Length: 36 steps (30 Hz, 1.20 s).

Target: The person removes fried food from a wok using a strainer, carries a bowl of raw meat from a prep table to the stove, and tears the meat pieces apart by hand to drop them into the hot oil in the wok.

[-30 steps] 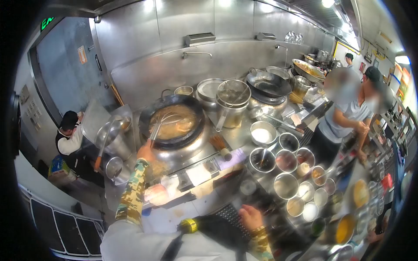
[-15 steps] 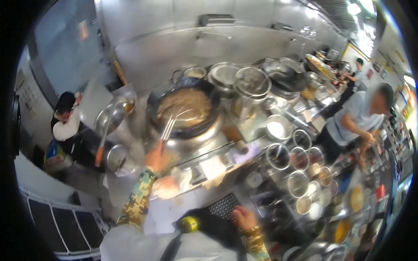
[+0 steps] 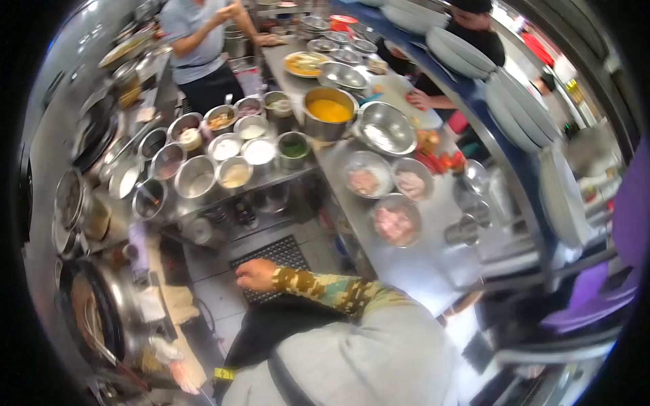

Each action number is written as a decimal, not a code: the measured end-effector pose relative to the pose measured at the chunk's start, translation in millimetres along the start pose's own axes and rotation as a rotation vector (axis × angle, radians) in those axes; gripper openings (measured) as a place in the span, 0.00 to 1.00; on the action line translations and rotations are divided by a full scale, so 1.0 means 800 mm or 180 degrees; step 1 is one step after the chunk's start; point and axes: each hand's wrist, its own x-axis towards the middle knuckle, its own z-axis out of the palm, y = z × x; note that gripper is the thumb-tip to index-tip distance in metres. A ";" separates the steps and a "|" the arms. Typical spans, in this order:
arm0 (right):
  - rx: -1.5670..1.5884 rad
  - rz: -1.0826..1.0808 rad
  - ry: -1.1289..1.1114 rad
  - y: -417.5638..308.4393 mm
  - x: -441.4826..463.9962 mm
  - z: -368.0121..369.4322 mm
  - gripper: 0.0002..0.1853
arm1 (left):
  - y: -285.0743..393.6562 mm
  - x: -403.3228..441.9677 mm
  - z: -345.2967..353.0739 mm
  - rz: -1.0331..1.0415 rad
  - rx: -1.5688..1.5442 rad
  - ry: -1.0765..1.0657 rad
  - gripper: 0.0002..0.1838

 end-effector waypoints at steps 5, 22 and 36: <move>0.1546 0.1081 0.1420 0.033 -0.123 -0.103 0.20 | 0.054 -0.032 0.054 -0.0074 -0.0006 -0.0648 0.13; 0.2350 0.2422 0.4316 0.326 -0.373 -0.417 0.12 | 0.075 -0.046 0.019 -0.0309 0.0194 -0.0933 0.15; 0.1617 0.1620 0.4510 0.175 -0.401 -0.412 0.13 | 0.021 -0.054 -0.059 -0.0579 -0.0031 -0.0704 0.17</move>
